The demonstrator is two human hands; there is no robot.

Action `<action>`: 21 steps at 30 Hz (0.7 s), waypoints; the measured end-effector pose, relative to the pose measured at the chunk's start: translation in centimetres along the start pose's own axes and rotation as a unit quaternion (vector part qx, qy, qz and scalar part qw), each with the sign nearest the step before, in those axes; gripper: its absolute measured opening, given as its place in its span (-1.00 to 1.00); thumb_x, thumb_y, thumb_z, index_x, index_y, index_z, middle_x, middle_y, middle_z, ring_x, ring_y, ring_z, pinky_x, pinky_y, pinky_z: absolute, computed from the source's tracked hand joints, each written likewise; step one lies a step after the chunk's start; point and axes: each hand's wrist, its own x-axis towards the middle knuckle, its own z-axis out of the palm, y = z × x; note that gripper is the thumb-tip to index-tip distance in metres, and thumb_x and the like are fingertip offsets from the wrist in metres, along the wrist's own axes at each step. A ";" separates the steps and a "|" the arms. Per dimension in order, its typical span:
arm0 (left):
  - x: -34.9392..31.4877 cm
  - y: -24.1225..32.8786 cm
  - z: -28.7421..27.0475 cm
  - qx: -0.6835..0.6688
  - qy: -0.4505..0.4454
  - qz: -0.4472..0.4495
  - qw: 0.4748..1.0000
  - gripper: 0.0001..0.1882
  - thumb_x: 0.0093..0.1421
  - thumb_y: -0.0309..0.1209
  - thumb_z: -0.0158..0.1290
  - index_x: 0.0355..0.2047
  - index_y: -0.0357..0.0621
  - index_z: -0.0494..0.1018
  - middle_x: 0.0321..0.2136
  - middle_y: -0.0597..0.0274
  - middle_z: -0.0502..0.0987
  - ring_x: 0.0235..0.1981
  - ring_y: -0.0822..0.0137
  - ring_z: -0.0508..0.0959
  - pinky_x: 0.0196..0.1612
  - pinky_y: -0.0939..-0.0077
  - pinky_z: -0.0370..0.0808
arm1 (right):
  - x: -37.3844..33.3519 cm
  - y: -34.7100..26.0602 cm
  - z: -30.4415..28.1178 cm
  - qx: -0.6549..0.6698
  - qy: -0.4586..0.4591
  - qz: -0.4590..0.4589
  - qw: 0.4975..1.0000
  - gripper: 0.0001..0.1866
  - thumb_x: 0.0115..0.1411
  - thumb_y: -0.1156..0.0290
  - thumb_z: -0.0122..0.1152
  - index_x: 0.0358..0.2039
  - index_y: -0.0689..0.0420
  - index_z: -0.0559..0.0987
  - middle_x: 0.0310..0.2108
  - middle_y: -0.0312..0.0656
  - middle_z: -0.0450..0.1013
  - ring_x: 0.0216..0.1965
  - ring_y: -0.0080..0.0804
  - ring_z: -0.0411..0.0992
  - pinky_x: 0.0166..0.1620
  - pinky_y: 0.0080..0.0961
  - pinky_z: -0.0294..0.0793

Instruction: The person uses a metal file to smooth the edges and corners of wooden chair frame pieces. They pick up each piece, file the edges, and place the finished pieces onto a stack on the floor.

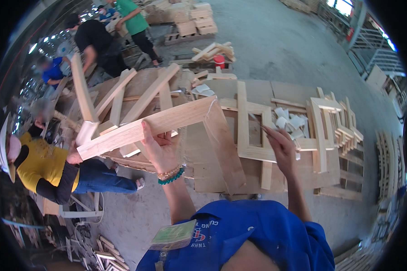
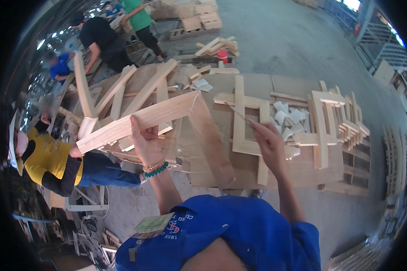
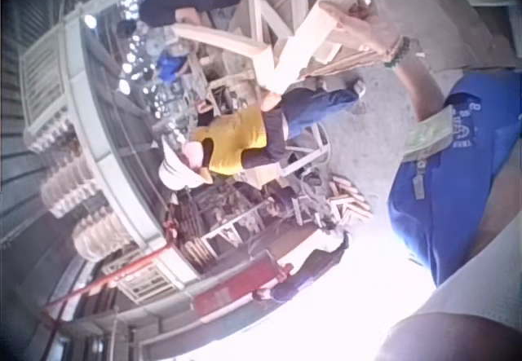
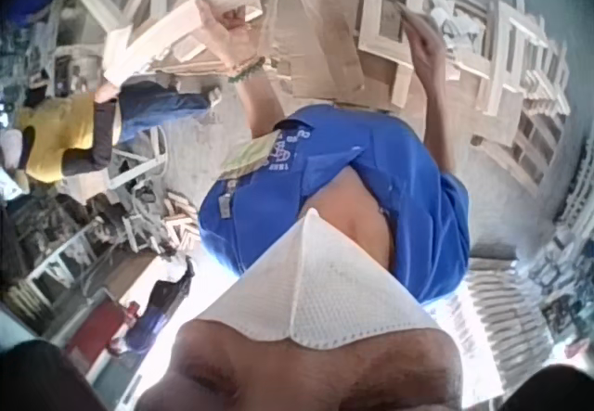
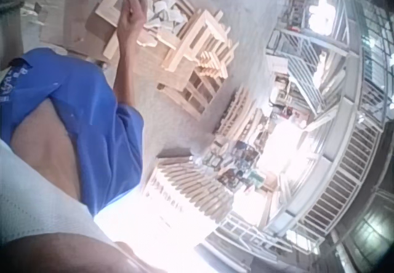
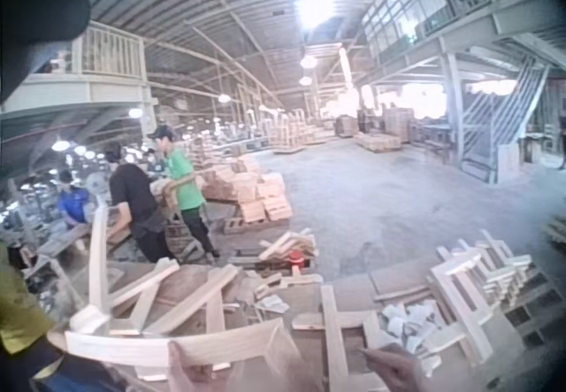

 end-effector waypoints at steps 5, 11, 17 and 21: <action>-1.4 -0.8 2.4 0.007 -0.027 -0.030 0.999 -0.58 0.17 -0.12 0.17 -0.12 -0.11 0.36 -0.28 0.20 0.49 -0.24 0.33 0.54 -0.26 0.46 0.58 | 2.9 -2.9 1.2 -0.141 0.058 -0.158 0.975 -0.64 0.10 0.60 0.18 -0.07 0.03 0.60 -0.30 -0.17 0.42 -0.32 -0.28 0.37 -0.30 -0.44 0.40; -1.5 -0.9 2.8 -0.026 -0.044 -0.063 0.997 -0.61 0.19 -0.19 0.16 -0.10 -0.14 0.37 -0.21 0.16 0.51 -0.16 0.30 0.55 -0.18 0.39 0.60 | 3.9 -2.0 2.7 -0.208 0.128 -0.177 0.953 -0.62 -0.01 0.57 0.25 -0.13 -0.05 0.64 -0.28 -0.25 0.41 -0.36 -0.34 0.34 -0.39 -0.44 0.39; -0.8 -1.2 2.8 -0.057 -0.030 -0.089 0.994 -0.58 0.19 -0.19 0.16 -0.08 -0.18 0.36 -0.18 0.13 0.52 -0.16 0.26 0.57 -0.14 0.34 0.61 | 2.8 -3.8 3.4 -0.234 0.116 -0.157 0.953 -0.64 -0.01 0.61 0.27 -0.17 -0.02 0.66 -0.27 -0.26 0.38 -0.35 -0.35 0.33 -0.34 -0.47 0.37; -0.7 -1.4 2.9 -0.051 -0.039 -0.095 0.993 -0.58 0.19 -0.19 0.15 -0.08 -0.21 0.36 -0.18 0.12 0.53 -0.16 0.25 0.57 -0.11 0.32 0.61 | 2.3 -4.0 3.3 -0.275 0.104 -0.165 0.941 -0.62 -0.02 0.60 0.28 -0.17 -0.08 0.67 -0.27 -0.29 0.38 -0.35 -0.35 0.34 -0.40 -0.49 0.38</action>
